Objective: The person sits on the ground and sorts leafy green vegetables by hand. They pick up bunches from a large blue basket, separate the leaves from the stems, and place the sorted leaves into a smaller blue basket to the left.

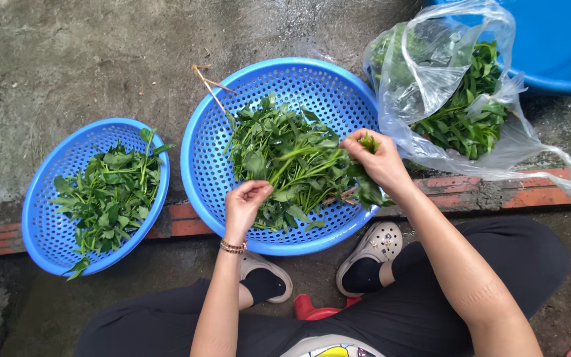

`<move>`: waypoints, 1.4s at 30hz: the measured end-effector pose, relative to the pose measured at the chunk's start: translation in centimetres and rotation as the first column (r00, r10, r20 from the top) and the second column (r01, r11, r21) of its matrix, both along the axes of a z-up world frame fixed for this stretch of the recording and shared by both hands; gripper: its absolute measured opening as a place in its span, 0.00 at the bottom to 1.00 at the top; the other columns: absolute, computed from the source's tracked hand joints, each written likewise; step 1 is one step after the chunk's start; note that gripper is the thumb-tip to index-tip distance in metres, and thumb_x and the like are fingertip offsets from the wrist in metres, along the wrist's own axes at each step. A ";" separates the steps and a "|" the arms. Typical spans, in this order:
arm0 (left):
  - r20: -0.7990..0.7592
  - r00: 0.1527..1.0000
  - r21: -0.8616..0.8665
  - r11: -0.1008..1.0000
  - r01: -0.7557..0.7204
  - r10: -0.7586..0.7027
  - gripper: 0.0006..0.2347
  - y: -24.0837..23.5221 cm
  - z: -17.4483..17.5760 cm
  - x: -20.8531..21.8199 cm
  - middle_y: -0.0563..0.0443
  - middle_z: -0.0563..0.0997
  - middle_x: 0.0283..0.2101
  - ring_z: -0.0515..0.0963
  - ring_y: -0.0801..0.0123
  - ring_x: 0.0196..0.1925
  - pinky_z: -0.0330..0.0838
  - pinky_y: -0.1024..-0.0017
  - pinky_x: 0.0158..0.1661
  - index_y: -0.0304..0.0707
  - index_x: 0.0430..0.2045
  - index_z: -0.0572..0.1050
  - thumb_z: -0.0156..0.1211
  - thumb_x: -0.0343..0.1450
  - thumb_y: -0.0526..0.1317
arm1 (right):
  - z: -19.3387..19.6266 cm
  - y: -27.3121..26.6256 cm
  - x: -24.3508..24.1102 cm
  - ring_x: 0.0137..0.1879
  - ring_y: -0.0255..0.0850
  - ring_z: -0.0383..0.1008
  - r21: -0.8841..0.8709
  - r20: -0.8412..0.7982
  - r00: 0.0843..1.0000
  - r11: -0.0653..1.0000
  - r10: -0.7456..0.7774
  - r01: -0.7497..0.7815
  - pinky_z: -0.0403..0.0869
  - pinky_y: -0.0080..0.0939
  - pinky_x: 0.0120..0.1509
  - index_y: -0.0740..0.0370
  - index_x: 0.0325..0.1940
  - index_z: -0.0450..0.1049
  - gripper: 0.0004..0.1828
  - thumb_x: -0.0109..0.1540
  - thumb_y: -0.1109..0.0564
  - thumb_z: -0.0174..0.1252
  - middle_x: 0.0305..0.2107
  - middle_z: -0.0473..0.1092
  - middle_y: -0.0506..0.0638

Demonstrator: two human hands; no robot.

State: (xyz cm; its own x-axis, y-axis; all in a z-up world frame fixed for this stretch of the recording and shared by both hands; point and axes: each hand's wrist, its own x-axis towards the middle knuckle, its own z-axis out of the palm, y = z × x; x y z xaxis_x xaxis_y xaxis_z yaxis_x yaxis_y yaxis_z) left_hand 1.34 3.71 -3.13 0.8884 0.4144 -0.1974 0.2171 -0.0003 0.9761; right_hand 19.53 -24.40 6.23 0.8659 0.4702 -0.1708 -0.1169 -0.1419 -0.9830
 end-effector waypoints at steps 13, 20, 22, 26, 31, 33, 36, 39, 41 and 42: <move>-0.030 0.999 -0.168 0.986 -0.025 0.020 0.06 0.1 2.1 -1.0 0.54 0.85 0.33 0.80 0.81 0.33 0.74 0.82 0.36 0.30 0.37 0.83 0.67 0.71 0.34 | 2.5 4.2 -4.9 0.42 0.43 0.82 -0.251 0.669 0.683 0.954 0.294 -0.164 0.78 0.40 0.46 0.58 0.46 0.82 0.10 0.60 0.60 0.65 0.37 0.80 0.53; 0.025 0.998 -0.115 0.991 0.066 -0.064 0.06 -1.5 4.4 -3.0 0.54 0.86 0.33 0.81 0.80 0.33 0.77 0.80 0.37 0.31 0.37 0.84 0.65 0.71 0.34 | 1.2 7.1 -6.9 0.37 0.44 0.78 -0.411 0.747 0.465 0.880 0.476 -0.240 0.75 0.47 0.37 0.59 0.54 0.78 0.28 0.49 0.69 0.63 0.29 0.76 0.49; 0.018 0.999 -0.077 0.996 0.036 -0.035 0.06 -2.2 4.7 -3.7 0.53 0.85 0.33 0.81 0.79 0.33 0.76 0.79 0.37 0.30 0.36 0.83 0.65 0.71 0.34 | 0.9 7.9 -7.1 0.38 0.46 0.78 -0.427 0.751 0.413 0.856 0.515 -0.290 0.75 0.48 0.38 0.61 0.53 0.77 0.29 0.47 0.69 0.62 0.30 0.75 0.49; 0.068 0.998 -0.192 0.981 0.021 -0.008 0.06 -1.7 4.0 -4.4 0.52 0.85 0.36 0.81 0.78 0.37 0.77 0.78 0.41 0.29 0.38 0.82 0.65 0.72 0.33 | 0.6 8.6 -7.8 0.41 0.53 0.77 -0.446 0.740 0.345 0.806 0.577 -0.390 0.75 0.51 0.41 0.64 0.50 0.76 0.31 0.41 0.68 0.62 0.32 0.74 0.53; 0.086 0.996 -0.296 0.953 0.063 -0.039 0.06 -1.6 3.1 -4.4 0.53 0.84 0.37 0.81 0.78 0.39 0.75 0.77 0.44 0.30 0.39 0.81 0.62 0.73 0.34 | -0.1 9.1 -7.8 0.40 0.50 0.78 -0.329 0.670 0.533 0.851 0.516 -0.409 0.76 0.48 0.40 0.60 0.46 0.78 0.21 0.49 0.66 0.63 0.32 0.76 0.52; 0.095 0.994 -0.261 0.963 0.070 -0.047 0.06 -1.7 3.3 -4.2 0.53 0.84 0.37 0.79 0.78 0.39 0.74 0.77 0.44 0.30 0.39 0.81 0.62 0.74 0.35 | -0.8 9.2 -8.3 0.39 0.47 0.79 -0.320 0.597 0.652 0.885 0.466 -0.339 0.76 0.47 0.38 0.58 0.43 0.80 0.10 0.58 0.62 0.65 0.31 0.77 0.51; 0.097 0.995 -0.176 0.983 0.052 -0.035 0.06 -1.5 4.4 -4.0 0.53 0.84 0.37 0.78 0.77 0.39 0.73 0.77 0.43 0.31 0.38 0.82 0.62 0.74 0.35 | -1.9 10.1 -8.4 0.40 0.38 0.81 -0.051 0.583 0.758 0.945 0.291 -0.322 0.80 0.40 0.43 0.57 0.45 0.81 0.08 0.63 0.58 0.61 0.37 0.79 0.47; -0.069 0.995 -0.027 0.998 0.065 -0.066 0.07 -1.1 6.1 -5.0 0.52 0.85 0.36 0.81 0.75 0.39 0.75 0.75 0.43 0.35 0.38 0.83 0.64 0.73 0.39 | -1.7 9.6 -5.6 0.44 0.34 0.79 0.210 0.195 0.977 0.969 0.091 -0.133 0.77 0.37 0.51 0.60 0.44 0.82 0.08 0.69 0.56 0.58 0.38 0.80 0.44; -0.414 0.904 0.234 0.948 0.216 -0.104 0.09 -0.3 7.7 -6.1 0.51 0.87 0.36 0.85 0.74 0.38 0.77 0.74 0.43 0.41 0.38 0.84 0.64 0.71 0.43 | -0.3 8.1 -4.2 0.33 0.33 0.71 0.322 -0.122 0.955 0.921 0.272 -0.221 0.71 0.36 0.39 0.62 0.44 0.81 0.09 0.67 0.55 0.60 0.26 0.72 0.43; -0.490 0.867 0.405 0.858 0.316 -0.088 0.11 -0.4 8.0 -6.2 0.46 0.85 0.38 0.84 0.67 0.40 0.76 0.69 0.43 0.40 0.39 0.83 0.64 0.72 0.46 | 0.5 7.0 -3.9 0.28 0.33 0.67 0.383 -0.272 0.890 0.890 0.365 -0.248 0.68 0.36 0.33 0.62 0.44 0.81 0.09 0.67 0.54 0.60 0.21 0.69 0.44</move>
